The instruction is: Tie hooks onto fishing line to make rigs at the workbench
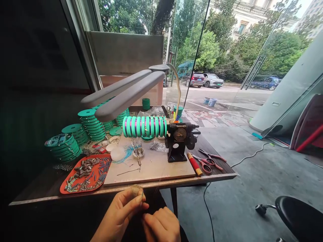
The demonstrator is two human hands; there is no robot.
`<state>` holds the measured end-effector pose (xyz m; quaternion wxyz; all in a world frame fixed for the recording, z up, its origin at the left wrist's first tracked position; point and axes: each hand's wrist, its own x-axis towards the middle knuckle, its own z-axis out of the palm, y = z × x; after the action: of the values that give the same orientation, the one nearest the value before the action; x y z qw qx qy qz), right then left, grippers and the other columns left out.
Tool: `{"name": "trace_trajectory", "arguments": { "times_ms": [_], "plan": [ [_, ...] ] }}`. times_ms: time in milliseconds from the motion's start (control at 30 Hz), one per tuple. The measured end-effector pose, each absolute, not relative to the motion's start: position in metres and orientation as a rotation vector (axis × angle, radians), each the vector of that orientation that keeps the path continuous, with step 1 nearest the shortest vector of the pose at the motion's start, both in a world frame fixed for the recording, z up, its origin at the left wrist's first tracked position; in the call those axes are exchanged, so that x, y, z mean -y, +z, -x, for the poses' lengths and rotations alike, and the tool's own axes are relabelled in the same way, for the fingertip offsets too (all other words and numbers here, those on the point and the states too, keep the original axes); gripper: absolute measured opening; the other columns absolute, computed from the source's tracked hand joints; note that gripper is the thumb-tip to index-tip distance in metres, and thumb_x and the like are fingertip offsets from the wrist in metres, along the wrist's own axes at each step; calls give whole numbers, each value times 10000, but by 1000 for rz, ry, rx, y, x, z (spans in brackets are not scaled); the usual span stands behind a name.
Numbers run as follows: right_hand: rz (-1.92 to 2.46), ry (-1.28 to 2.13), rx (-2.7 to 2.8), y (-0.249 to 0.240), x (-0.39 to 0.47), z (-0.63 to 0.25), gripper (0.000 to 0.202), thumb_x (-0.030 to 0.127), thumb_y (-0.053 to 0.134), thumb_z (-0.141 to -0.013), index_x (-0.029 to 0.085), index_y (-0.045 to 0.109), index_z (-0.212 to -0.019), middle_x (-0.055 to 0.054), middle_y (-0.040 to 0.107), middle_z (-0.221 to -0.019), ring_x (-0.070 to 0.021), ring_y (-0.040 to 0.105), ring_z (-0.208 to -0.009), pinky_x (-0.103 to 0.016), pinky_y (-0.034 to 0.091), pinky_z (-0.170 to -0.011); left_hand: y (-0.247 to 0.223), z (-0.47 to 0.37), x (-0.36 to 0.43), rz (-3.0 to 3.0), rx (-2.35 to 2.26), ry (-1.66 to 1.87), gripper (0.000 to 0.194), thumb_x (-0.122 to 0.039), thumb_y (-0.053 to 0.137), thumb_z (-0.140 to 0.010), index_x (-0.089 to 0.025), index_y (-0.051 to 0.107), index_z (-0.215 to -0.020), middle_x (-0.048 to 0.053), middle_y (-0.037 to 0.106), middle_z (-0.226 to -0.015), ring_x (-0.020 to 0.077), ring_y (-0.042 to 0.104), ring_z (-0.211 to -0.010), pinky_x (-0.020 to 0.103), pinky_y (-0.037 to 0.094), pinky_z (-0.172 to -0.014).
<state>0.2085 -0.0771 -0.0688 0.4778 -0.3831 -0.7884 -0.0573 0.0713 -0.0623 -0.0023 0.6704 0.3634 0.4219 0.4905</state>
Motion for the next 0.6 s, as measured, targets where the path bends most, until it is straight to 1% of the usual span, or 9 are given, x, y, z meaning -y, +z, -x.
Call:
{"name": "trace_trajectory", "arguments": {
  "times_ms": [100, 200, 300, 367, 433, 533, 600],
  "plan": [
    [1094, 24, 1967, -69, 77, -204, 153, 172, 534, -803, 153, 656, -712, -24, 484, -588, -2, 375, -623, -152, 229, -631, -3, -77, 57, -756, -970, 1117, 254, -344, 745, -602, -135, 639, -700, 34, 572, -735, 129, 532, -701, 233, 476, -686],
    [1112, 133, 1956, -74, 79, -202, 181, 187, 500, -831, 139, 649, -740, -27, 491, -613, -6, 373, -646, -147, 226, -644, -3, -81, 56, -689, -982, 1132, 264, -326, 764, -572, -127, 637, -690, 41, 573, -732, 137, 530, -717, 246, 485, -689],
    [1065, 194, 1933, -82, 79, -202, 205, 185, 482, -835, 128, 633, -708, -25, 483, -596, -4, 366, -625, -146, 210, -634, -4, -82, 58, -647, -966, 1113, 273, -327, 766, -568, -132, 630, -701, 27, 580, -713, 107, 527, -637, 206, 464, -618],
    [1009, 322, 1859, -85, 78, -202, 222, 214, 471, -844, 124, 625, -712, -20, 496, -618, 7, 390, -623, -128, 237, -623, -7, -80, 58, -690, -957, 1116, 273, -348, 751, -594, -132, 631, -711, 21, 581, -700, 85, 511, -585, 184, 440, -583],
    [1063, 591, 1694, -85, 76, -204, 248, 300, 468, -854, 118, 623, -786, -22, 529, -720, 12, 451, -688, -85, 309, -643, -11, -77, 58, -769, -1007, 1180, 265, -363, 724, -633, -130, 639, -728, 17, 581, -705, 69, 498, -567, 170, 425, -581],
    [1287, 1041, 1415, -75, 66, -206, 412, 460, 467, -832, 111, 582, -1016, -47, 523, -939, -14, 497, -842, -56, 391, -710, -19, -72, 57, -840, -1116, 1246, 282, -378, 703, -655, -120, 645, -750, 18, 578, -728, 56, 472, -533, 168, 415, -554],
    [1321, 1181, 1389, -64, 56, -206, 490, 481, 462, -815, 116, 533, -1135, -58, 486, -1045, -31, 488, -908, -65, 409, -739, -24, -72, 55, -870, -1170, 1261, 300, -387, 694, -659, -112, 640, -765, 28, 575, -740, 70, 471, -534, 180, 413, -518]
  ]
}}
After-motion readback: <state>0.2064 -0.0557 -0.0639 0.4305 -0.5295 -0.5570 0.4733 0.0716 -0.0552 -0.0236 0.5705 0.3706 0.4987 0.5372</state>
